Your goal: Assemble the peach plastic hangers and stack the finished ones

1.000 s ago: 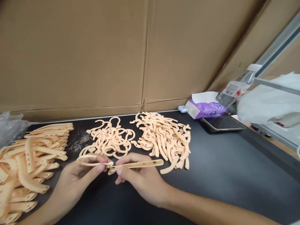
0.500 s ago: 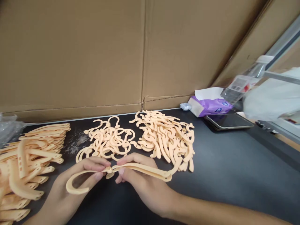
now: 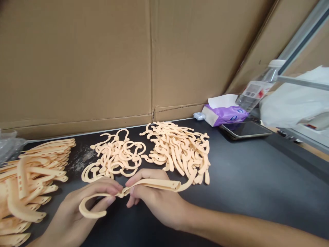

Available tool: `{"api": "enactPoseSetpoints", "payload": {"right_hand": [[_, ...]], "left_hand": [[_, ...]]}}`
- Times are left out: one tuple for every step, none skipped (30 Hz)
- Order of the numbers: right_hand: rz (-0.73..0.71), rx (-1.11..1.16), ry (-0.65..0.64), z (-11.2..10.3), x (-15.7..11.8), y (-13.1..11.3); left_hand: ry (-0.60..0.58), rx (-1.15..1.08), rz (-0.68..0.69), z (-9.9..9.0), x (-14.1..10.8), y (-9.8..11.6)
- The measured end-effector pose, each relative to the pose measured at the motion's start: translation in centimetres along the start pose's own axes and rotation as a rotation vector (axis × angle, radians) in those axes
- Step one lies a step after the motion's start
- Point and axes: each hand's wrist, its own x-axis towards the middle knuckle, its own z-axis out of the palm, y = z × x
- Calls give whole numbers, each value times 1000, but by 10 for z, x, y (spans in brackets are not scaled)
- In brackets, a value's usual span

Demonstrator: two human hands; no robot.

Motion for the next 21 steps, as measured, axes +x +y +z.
{"api": "enactPoseSetpoints", "payload": {"right_hand": [[21, 4, -14, 0, -1, -1], [45, 1, -33, 1, -1, -2], [65, -6, -54, 2, -2, -3], [80, -9, -70, 2, -3, -4], [86, -6, -77, 2, -3, -4], [79, 12, -74, 2, -3, -4], [64, 46, -64, 2, -3, -3], [44, 88, -52, 2, -2, -1], [27, 128, -42, 1, -1, 1], [15, 162, -27, 1, 0, 3], [6, 190, -8, 1, 1, 5], [3, 214, 13, 1, 2, 8], [4, 232, 33, 2, 2, 9], [4, 240, 48, 2, 2, 10], [4, 236, 62, 3, 2, 11], [3, 221, 71, 4, 2, 10], [4, 199, 74, 5, 2, 10], [5, 173, 75, 5, 1, 9], [6, 151, 75, 5, 1, 8], [9, 132, 70, 5, 1, 7], [12, 118, 56, 5, 1, 6]], "left_hand": [[-8, 24, 15, 0, 1, 0], [-13, 52, 25, 0, 1, 1], [-13, 81, 31, 0, 2, 2], [-7, 105, 34, 0, 3, 2], [4, 125, 33, 0, 3, 3], [12, 137, 31, 0, 3, 4], [19, 142, 27, -1, 3, 4], [22, 141, 20, -1, 3, 5], [19, 135, 11, -2, 3, 5], [13, 124, 2, -3, 3, 5], [7, 110, -3, -4, 3, 5], [-2, 93, -8, -4, 2, 4], [-11, 76, -9, -4, 2, 3], [-22, 60, -11, -5, 2, 2], [-33, 47, -14, -5, 2, 2], [-41, 40, -17, -5, 1, 1], [-46, 36, -18, -5, 1, 1], [-50, 34, -18, -4, 1, 1], [-54, 33, -16, -4, 1, 1], [-58, 31, -17, -4, 0, 1], [-63, 27, -17, -4, 0, 1]]}}
